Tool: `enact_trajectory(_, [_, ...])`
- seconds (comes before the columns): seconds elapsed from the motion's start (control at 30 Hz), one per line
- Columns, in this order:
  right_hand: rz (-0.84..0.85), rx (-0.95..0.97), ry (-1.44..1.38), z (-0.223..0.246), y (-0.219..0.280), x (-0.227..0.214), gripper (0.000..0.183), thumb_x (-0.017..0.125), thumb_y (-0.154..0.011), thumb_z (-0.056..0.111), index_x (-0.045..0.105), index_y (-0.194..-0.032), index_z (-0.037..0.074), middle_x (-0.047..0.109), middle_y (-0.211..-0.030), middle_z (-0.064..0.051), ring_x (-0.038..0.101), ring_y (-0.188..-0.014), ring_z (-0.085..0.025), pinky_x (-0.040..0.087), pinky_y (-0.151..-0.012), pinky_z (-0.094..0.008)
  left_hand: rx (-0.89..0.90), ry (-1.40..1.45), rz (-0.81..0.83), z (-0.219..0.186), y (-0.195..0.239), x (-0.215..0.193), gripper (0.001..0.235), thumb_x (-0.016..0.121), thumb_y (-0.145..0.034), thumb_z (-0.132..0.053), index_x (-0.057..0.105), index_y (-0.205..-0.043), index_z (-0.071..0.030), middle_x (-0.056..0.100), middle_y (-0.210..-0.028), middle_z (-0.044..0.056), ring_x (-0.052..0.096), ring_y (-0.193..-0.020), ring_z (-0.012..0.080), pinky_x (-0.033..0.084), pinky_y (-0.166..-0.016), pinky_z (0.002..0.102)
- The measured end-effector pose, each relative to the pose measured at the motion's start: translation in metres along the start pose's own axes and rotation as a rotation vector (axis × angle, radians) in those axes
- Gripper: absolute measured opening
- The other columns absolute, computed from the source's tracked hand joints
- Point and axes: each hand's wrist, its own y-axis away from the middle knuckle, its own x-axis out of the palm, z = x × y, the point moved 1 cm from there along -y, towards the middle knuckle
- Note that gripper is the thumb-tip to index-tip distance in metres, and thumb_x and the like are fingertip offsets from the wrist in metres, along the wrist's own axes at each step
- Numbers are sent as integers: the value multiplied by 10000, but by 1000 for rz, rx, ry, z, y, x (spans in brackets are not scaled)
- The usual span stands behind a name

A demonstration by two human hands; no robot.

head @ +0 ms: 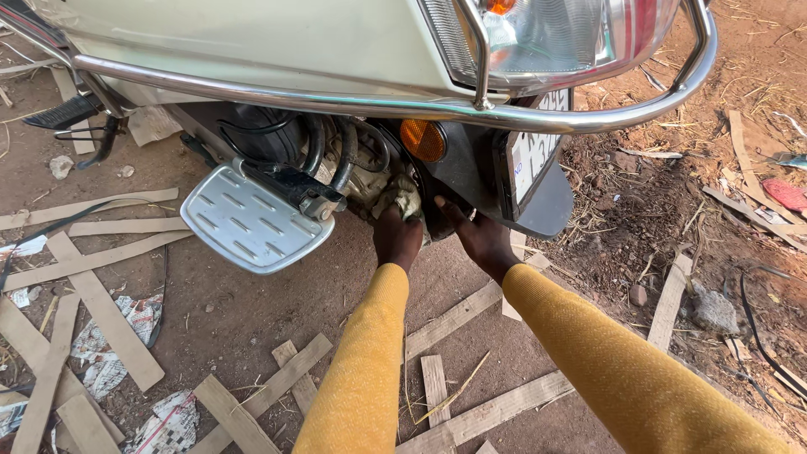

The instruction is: The person wipes the seat of a white motorcycle with a cloth, then moves to the front to clean the headlight, front guard, and engine area. The person uses a cloth to wipe various parts of the motorcycle, including the footrest and front fairing.

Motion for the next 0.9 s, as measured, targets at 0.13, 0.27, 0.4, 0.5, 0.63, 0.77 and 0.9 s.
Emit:
enact_trajectory(0.13, [62, 129, 35, -6, 0, -1, 761, 654, -902, 610, 575, -1391, 32, 613, -1389, -230, 562, -1308, -348, 434, -1089, -441, 71, 349, -89, -20, -11, 4, 295, 609, -914, -120, 658, -1175, 10, 726, -1118, 176, 722, -1008, 279, 534, -935, 430])
enact_trajectory(0.27, [48, 115, 31, -8, -2, 1, 846, 667, -891, 626, 494, -1442, 8, 536, -1458, -263, 490, -1376, -378, 399, -1124, -471, 45, 682, -226, -35, -26, -7, 297, 566, -934, -114, 640, -1187, 24, 689, -1134, 185, 690, -1018, 284, 538, -930, 415])
enact_trajectory(0.4, [90, 166, 7, -7, -3, 1, 852, 662, -881, 635, 495, -1438, 13, 536, -1455, -260, 503, -1374, -367, 414, -1124, -461, 29, 876, -279, -33, -33, -10, 349, 571, -944, -151, 586, -1264, -13, 642, -1223, 148, 619, -1100, 244, 470, -971, 385])
enact_trajectory(0.5, [57, 93, 22, -4, -3, -2, 793, 676, -909, 594, 521, -1425, 13, 552, -1439, -258, 503, -1363, -372, 407, -1111, -462, 65, 624, -227, -25, -24, -3, 329, 644, -960, -207, 603, -1172, 41, 655, -1163, 204, 644, -1059, 295, 497, -950, 433])
enact_trajectory(0.63, [91, 150, 41, 1, -2, -3, 695, 675, -902, 564, 602, -1369, 55, 654, -1356, -197, 607, -1274, -321, 462, -1069, -417, 24, 155, -43, -10, -4, 0, 356, 654, -861, -196, 659, -1158, 0, 736, -1101, 213, 753, -992, 344, 595, -898, 455])
enact_trajectory(0.77, [99, 171, -42, -5, 0, -2, 650, 718, -875, 519, 639, -1321, 53, 688, -1317, -170, 647, -1215, -295, 486, -1032, -388, -36, -84, 6, 3, 3, 0, 434, 743, -737, -136, 668, -1153, -37, 727, -1115, 221, 707, -1024, 424, 553, -903, 503])
enact_trajectory(0.9, [114, -55, -260, -10, -10, 4, 599, 668, -934, 515, 660, -1337, 71, 691, -1344, -125, 656, -1229, -250, 514, -1017, -357, 18, -39, -51, 1, -5, 2, 398, 726, -748, -133, 685, -1131, -32, 720, -1126, 225, 693, -1029, 424, 547, -908, 492])
